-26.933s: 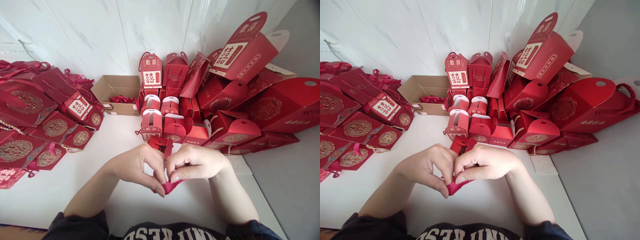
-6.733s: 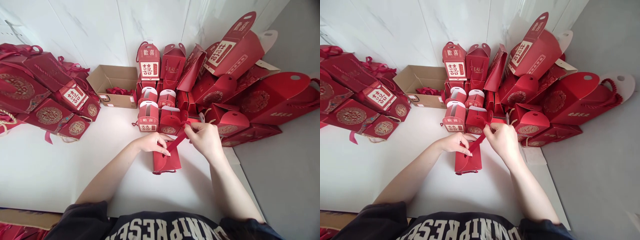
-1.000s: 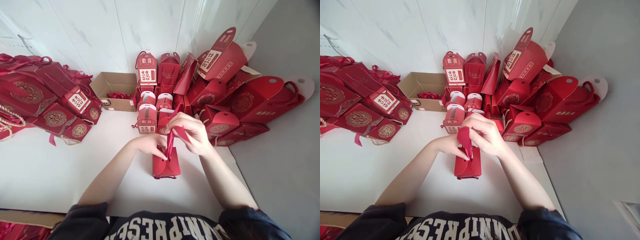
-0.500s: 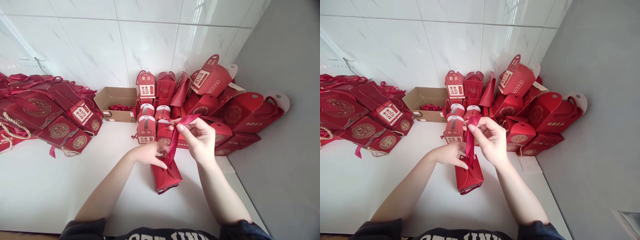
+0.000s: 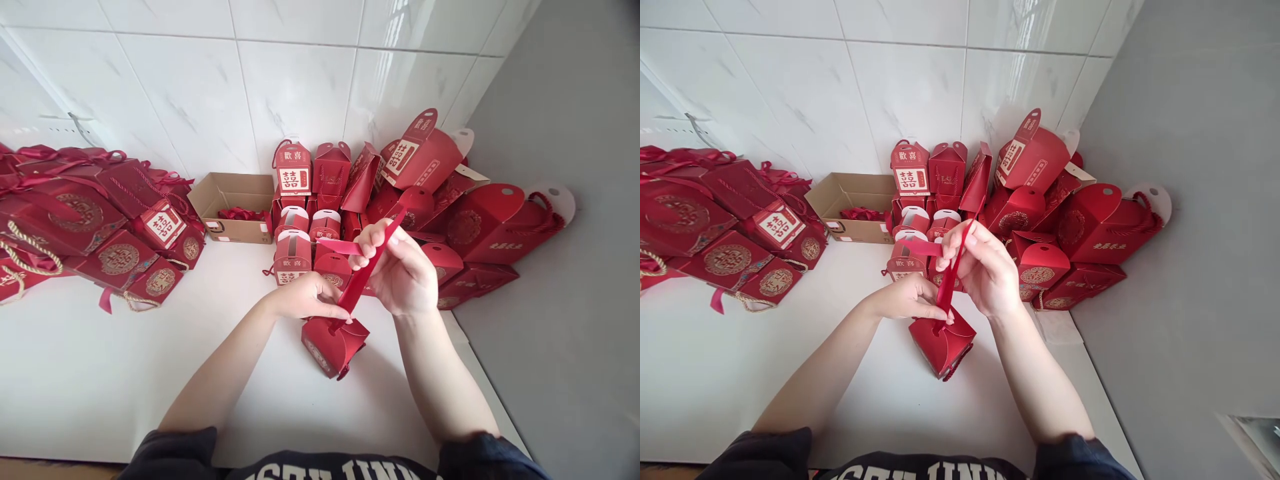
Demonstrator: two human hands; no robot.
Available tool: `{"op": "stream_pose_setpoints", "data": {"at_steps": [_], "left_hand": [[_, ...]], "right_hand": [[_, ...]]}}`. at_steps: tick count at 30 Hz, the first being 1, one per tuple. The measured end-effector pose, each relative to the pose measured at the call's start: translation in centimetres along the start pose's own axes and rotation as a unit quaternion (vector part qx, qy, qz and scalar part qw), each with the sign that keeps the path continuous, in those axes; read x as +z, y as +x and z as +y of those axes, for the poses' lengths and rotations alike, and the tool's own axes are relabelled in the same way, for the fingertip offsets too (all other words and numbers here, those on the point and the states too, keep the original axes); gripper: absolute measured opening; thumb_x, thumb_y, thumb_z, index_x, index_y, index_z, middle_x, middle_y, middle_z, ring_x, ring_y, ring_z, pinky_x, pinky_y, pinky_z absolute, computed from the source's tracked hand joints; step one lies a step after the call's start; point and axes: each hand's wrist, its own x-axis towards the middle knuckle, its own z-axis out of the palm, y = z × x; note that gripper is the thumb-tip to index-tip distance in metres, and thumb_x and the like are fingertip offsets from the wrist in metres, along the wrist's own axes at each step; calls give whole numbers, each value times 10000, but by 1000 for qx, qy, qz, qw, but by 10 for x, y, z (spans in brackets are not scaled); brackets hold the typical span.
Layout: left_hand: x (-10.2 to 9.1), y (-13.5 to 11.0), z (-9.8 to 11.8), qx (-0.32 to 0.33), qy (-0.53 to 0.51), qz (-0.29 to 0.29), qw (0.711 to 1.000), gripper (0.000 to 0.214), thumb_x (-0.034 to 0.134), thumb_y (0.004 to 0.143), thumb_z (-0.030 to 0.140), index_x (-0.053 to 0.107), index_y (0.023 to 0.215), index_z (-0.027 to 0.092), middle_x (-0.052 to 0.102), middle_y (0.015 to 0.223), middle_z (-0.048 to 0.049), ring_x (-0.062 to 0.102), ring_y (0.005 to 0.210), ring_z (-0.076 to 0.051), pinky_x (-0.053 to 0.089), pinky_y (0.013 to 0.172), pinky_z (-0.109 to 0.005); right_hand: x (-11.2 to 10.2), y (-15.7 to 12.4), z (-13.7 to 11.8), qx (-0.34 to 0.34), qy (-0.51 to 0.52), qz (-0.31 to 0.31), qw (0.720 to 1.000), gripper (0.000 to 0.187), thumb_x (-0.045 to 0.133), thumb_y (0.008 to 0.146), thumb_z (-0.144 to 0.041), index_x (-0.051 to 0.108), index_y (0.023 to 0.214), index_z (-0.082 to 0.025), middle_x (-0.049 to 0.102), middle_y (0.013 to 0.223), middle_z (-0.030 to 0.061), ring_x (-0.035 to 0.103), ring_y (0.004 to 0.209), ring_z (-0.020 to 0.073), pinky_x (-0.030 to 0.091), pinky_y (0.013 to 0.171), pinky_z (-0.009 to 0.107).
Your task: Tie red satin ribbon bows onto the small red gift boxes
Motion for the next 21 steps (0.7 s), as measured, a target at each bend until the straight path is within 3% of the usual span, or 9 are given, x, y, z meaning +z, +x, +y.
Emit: {"op": "stream_pose_setpoints", "data": {"at_steps": [2,5,9,14,21], "left_hand": [[3,-1,7,9,-8,39,999,281,729,815,394,777,889,128,770,850,-79,715,757,-177,547,664,-246],[7,-4,20,46,-41,89,994,265,715,836,376,767,865,118,774,862,-85,730,812,-200,573,722,-272],[6,-4,42,79,-107,120,984,294,663,883,385,750,876,105,775,823,-97,748,800,-216,610,769,-326],[1,-1,61,110,-147,64,981,385,531,959,436,732,993,110,774,851,-103,753,772,-201,627,724,-315],[8,2,67,126,-168,-24,977,402,445,999,415,718,1017,120,768,860,-119,745,775,-201,620,709,-313]], "right_hand": [[0,1,0,-4,-23,-3,1000,169,522,913,-319,565,791,-211,582,778,19,602,681,156,562,704,338],[-1,1,1,-18,-130,16,991,163,522,934,-309,639,866,-218,665,1068,61,655,947,206,533,922,404],[-4,0,2,-50,-213,27,975,164,564,935,-309,714,914,-248,633,1249,45,568,1215,244,443,1078,438],[-11,3,-9,-50,-188,-50,980,131,645,887,-376,724,904,-274,574,1373,27,548,1258,276,470,1069,510],[-27,21,-33,-14,-177,-167,970,157,701,830,-383,714,764,-241,607,1332,42,552,1265,299,478,1067,530]]}}
